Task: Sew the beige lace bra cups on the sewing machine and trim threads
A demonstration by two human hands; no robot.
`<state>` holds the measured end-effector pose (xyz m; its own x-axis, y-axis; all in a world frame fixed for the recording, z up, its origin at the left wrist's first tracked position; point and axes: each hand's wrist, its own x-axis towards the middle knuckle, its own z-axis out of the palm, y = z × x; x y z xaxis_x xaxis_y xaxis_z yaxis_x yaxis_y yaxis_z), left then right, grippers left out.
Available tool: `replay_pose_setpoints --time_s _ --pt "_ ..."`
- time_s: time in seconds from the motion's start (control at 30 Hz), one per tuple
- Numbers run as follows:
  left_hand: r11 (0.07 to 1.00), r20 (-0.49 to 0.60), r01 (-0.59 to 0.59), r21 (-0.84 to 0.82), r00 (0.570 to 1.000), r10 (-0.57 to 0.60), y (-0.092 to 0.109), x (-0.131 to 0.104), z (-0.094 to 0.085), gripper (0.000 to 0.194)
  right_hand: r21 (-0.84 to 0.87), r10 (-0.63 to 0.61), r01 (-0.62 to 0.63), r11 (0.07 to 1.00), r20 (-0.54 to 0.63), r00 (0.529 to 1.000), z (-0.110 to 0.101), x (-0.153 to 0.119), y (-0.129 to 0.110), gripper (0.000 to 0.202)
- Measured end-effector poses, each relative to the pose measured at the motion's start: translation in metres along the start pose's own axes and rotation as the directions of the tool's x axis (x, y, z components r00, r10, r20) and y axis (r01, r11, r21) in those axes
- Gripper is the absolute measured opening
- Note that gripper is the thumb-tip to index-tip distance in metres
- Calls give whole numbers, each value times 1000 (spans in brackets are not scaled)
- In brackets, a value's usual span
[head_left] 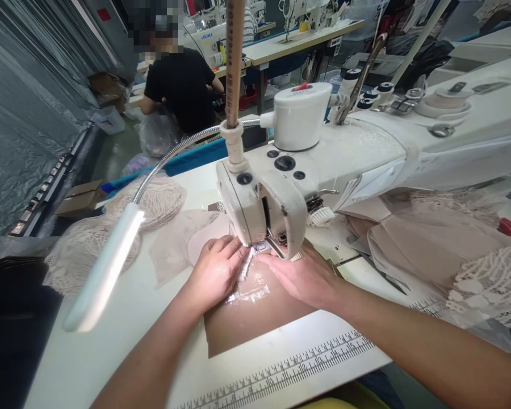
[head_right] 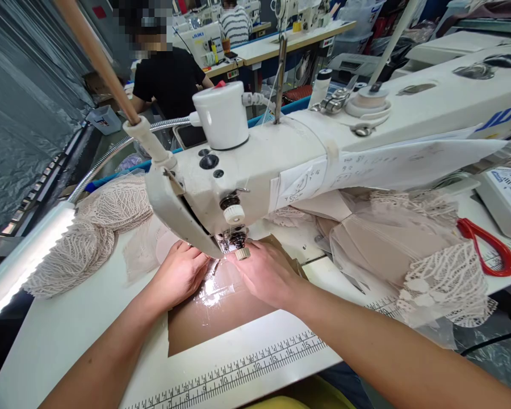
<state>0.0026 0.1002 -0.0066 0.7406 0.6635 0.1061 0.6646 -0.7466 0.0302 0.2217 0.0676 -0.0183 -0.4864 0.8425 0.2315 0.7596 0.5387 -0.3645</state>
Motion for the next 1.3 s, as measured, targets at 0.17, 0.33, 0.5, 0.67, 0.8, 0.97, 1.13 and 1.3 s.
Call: replay_pose_setpoints --time_s 0.17,0.33,0.5,0.67,0.8,0.97,1.13,1.3 --pt "1000 -5 -6 16 1000 7 1 1 -1 17 4 -8 8 1000 -6 1000 1 0 1 31" --pt "1000 -6 -14 15 1000 15 1 2 -1 18 6 -10 10 1000 2 1000 0 0 0 33" --pt "1000 4 -12 14 1000 12 1 1 0 19 -8 -2 2 1000 13 1000 0 1 0 33" --pt "1000 0 -8 19 1000 8 0 1 1 19 -27 4 -4 1000 3 1000 3 -1 1 33" --pt "999 4 16 44 1000 -16 3 2 -1 20 -69 -7 3 998 -56 998 4 -3 0 32" --pt "994 87 104 38 990 -107 17 -2 -21 33 -85 3 -9 996 -73 997 -1 -2 0 26" --pt "978 256 139 -158 962 -95 27 -9 -43 38 -79 -12 6 997 -73 997 -2 -2 1 26" --pt "976 106 68 -207 993 -46 29 -8 -34 35 -38 -33 30 999 -73 997 -2 -3 4 28"
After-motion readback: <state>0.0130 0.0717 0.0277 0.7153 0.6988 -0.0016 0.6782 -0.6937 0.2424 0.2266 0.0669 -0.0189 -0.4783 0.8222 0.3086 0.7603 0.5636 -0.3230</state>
